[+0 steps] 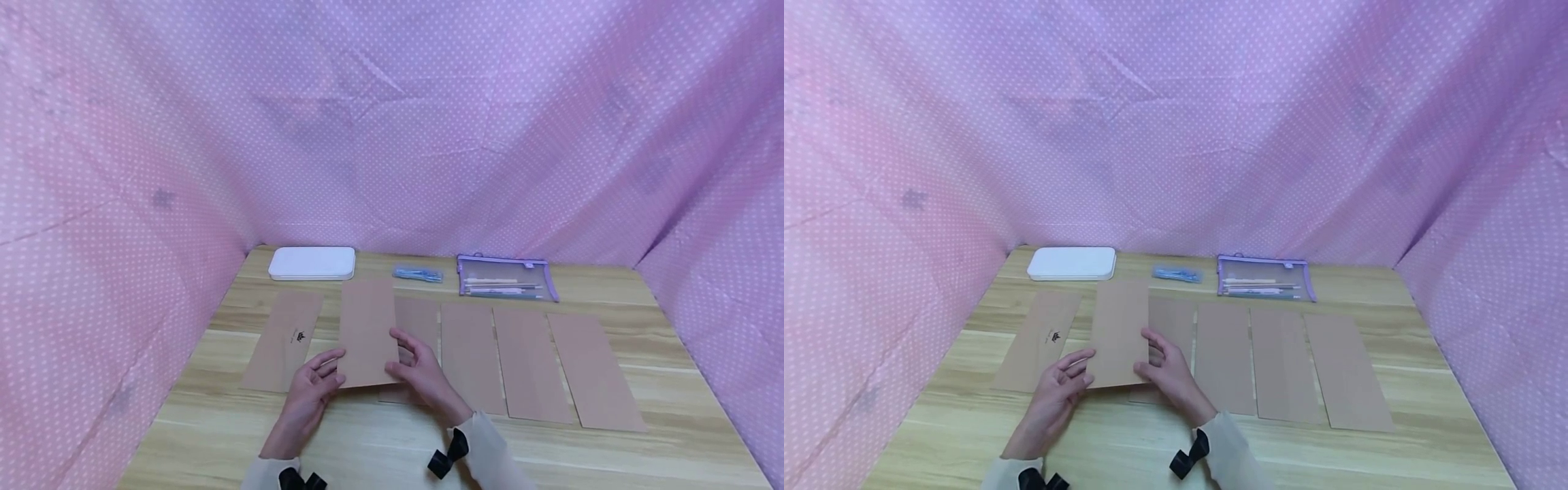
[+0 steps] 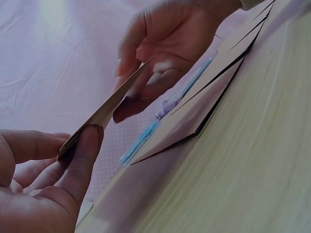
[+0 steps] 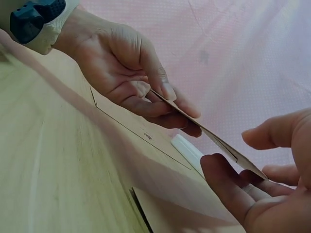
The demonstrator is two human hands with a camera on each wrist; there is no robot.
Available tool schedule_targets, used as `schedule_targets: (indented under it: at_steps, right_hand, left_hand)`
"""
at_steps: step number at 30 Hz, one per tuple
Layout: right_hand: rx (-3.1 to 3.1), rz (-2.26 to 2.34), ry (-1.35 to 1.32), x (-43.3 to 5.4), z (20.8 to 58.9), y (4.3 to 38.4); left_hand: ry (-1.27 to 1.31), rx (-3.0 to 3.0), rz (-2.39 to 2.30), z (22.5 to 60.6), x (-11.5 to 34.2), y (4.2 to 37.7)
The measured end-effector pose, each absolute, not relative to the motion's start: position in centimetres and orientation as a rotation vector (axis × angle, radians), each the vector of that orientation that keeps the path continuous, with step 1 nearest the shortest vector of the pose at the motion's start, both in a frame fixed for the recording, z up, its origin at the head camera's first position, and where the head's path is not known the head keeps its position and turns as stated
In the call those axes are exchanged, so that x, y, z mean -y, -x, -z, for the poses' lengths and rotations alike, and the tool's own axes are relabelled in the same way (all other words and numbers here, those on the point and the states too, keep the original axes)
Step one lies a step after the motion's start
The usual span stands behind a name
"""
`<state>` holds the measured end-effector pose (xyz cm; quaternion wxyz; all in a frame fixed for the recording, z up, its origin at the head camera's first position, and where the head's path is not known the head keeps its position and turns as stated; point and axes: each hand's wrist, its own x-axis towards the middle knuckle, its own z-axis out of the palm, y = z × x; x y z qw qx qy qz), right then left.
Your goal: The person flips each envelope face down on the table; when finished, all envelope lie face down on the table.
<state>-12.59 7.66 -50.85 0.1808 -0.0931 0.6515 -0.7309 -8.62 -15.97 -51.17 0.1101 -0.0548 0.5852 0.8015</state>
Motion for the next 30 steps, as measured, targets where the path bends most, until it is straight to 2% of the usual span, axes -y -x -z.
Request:
schedule_targets:
  at_steps: [12, 23, 30]
  right_hand:
    - [-1.920, 2.018, 0.215, -7.6, 50.7, 12.0]
    - [-1.977, 1.984, 0.212, -6.3, 50.4, 11.9]
    - [-2.012, 1.957, 0.148, -4.5, 50.6, 11.9]
  left_hand:
    - [0.073, -1.713, -2.323, 51.3, 16.7, 8.6]
    - [0.227, -1.743, -2.232, 50.9, 17.6, 8.7]
    - [0.239, -1.784, -2.177, 51.0, 19.1, 9.1]
